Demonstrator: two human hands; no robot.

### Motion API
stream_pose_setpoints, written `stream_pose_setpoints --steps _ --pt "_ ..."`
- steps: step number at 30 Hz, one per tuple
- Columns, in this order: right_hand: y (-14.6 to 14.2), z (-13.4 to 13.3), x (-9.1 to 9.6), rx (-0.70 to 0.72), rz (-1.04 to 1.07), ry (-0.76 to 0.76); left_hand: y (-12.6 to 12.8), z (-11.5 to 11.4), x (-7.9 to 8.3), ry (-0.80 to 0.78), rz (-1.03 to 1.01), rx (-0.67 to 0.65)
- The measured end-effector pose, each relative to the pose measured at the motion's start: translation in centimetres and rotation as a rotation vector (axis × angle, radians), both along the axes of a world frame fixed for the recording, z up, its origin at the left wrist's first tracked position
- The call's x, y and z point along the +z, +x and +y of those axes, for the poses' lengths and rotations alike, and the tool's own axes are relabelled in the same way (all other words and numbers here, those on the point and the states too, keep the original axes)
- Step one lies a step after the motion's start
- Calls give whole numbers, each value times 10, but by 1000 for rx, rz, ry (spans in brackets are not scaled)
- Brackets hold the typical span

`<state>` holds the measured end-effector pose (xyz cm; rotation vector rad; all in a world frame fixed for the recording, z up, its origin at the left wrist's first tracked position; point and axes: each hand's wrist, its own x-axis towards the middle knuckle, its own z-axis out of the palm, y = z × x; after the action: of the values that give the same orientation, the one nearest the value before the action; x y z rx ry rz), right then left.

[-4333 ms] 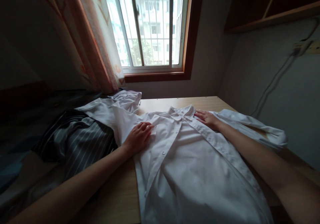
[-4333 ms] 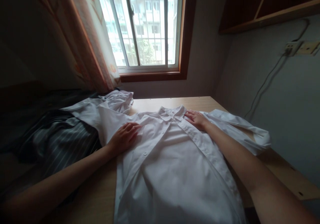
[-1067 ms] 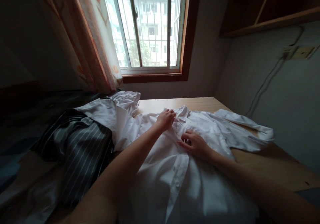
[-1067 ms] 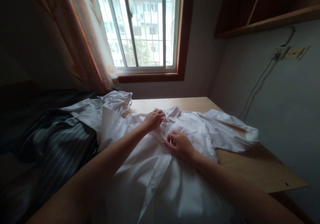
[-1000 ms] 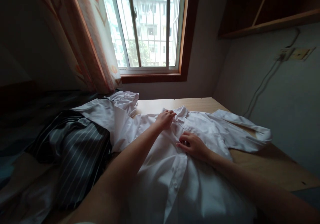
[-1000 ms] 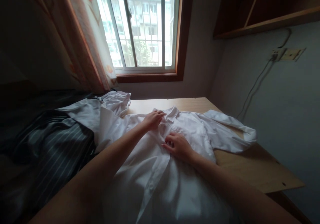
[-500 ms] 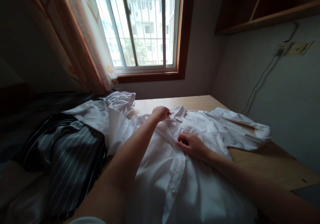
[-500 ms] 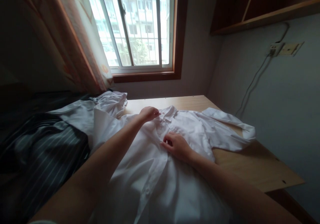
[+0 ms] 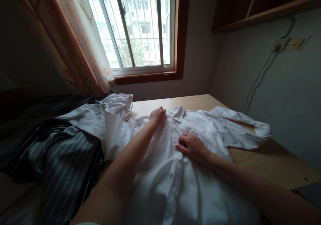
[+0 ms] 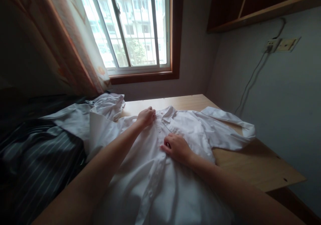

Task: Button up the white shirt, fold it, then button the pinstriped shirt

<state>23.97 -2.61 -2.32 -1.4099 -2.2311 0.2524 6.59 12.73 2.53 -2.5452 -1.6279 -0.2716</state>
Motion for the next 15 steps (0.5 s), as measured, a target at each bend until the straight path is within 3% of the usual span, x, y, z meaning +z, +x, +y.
stream_pose_setpoints --steps 6,11,15 --pt "1 -3 4 54 14 13 25 -9 -10 86 -121 -102" --pt "4 -1 2 83 84 14 39 -9 -18 2 -141 -45" --pt "17 2 13 275 72 -8 36 -10 -25 -28 -156 -20"
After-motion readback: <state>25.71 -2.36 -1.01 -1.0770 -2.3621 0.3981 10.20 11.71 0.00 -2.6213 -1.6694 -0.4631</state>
